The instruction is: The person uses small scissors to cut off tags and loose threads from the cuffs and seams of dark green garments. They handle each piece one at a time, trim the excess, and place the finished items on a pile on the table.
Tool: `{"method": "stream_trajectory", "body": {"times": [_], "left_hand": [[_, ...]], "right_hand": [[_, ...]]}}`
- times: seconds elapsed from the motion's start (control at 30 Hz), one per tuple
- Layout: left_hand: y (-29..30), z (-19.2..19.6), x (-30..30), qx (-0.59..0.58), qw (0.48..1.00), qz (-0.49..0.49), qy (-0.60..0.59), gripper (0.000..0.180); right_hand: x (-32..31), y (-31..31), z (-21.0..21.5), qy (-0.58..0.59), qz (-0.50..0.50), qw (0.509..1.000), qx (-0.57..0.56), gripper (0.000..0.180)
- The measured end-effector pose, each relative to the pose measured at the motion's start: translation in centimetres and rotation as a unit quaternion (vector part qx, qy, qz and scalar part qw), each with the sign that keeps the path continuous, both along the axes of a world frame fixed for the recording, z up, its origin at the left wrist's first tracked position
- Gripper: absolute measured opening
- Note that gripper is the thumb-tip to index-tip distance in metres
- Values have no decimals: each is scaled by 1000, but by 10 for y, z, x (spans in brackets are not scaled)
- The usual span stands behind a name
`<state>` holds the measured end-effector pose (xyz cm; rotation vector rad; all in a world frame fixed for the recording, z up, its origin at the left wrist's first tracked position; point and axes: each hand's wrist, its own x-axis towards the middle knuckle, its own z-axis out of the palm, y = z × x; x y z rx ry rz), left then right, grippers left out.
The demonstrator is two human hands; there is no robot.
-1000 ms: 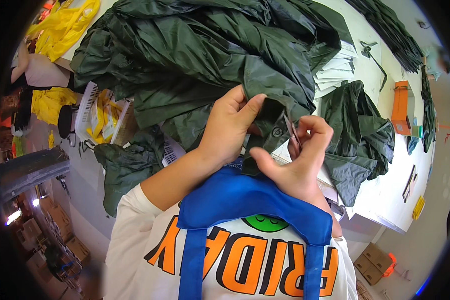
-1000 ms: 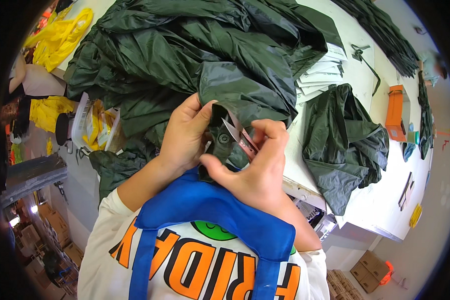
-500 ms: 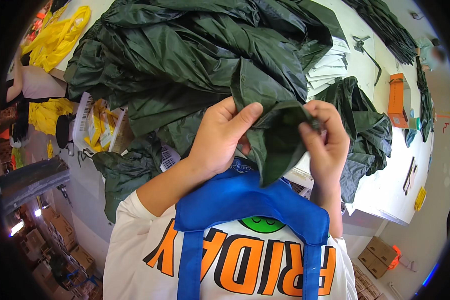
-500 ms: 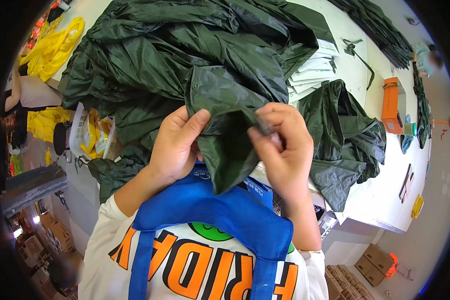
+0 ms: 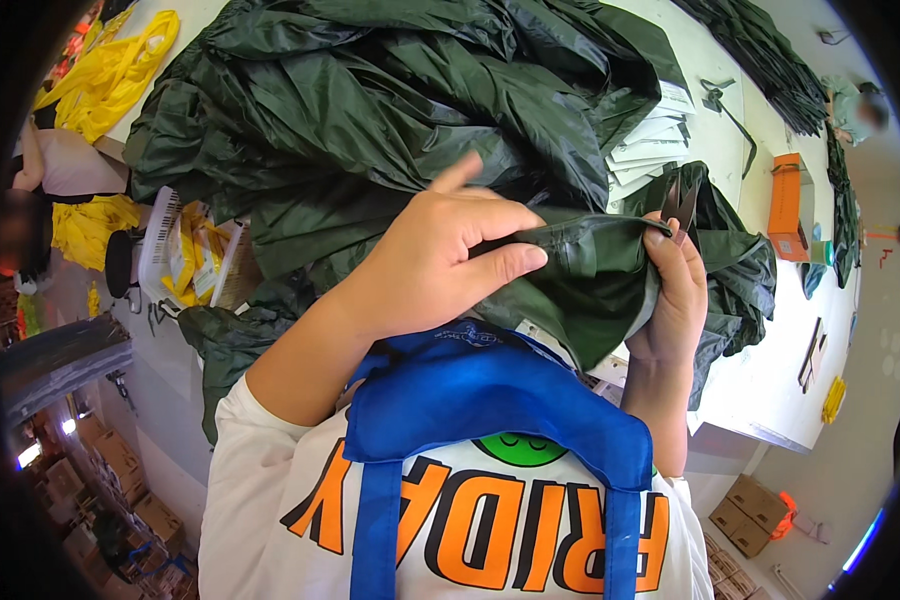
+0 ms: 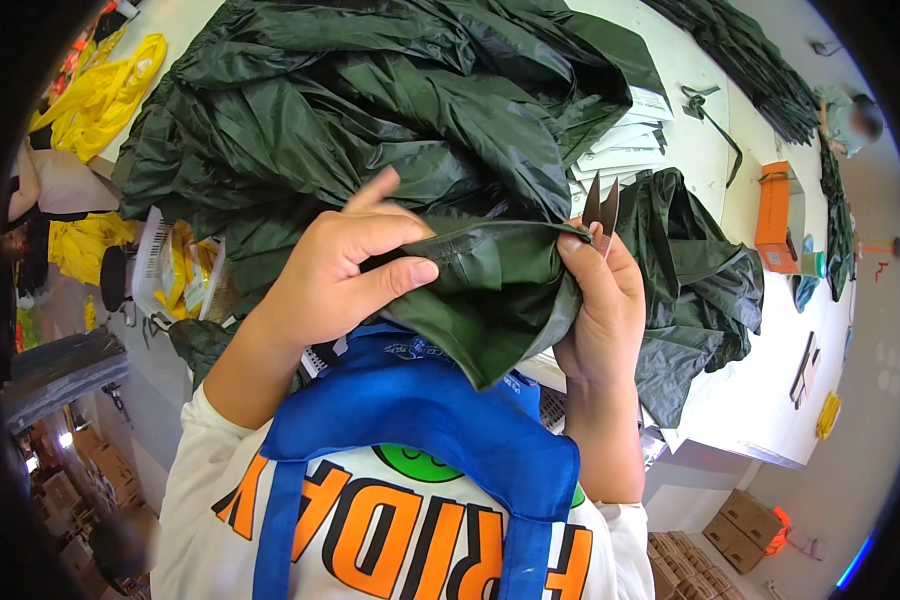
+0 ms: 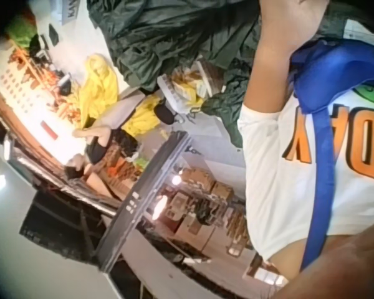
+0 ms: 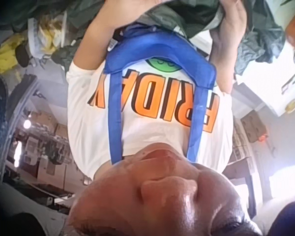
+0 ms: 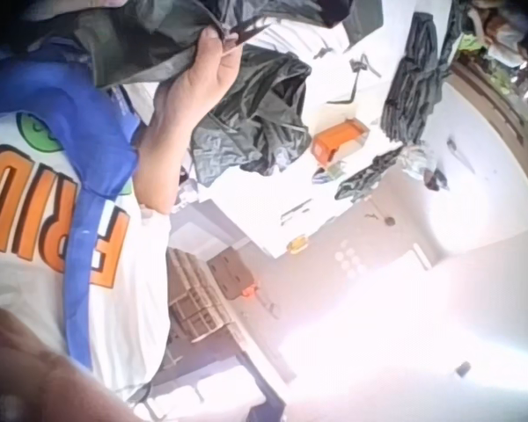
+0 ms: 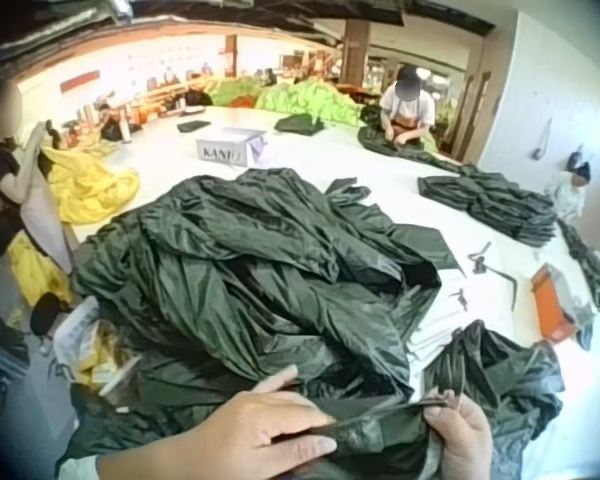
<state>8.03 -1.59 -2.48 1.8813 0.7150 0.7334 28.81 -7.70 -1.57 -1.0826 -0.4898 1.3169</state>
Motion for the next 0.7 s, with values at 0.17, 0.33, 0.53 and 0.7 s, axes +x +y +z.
{"method": "stream_trajectory", "body": {"times": [0.17,0.33,0.53,0.7], "left_hand": [[-3,-2,2,-317,944,-36,-80,19],[-3,8,5,-374,920,-49,-109,18],[-5,4,8,-409,894,-52,-177,17],[-6,3,9,-422,891,-48,-160,17]], "right_hand": [[14,-6,-11,-308,45,950,-2,21],[26,-15,22,-559,41,789,250,45],[15,-7,38,-703,107,638,296,37],[13,-4,33,-662,135,684,275,35]]}}
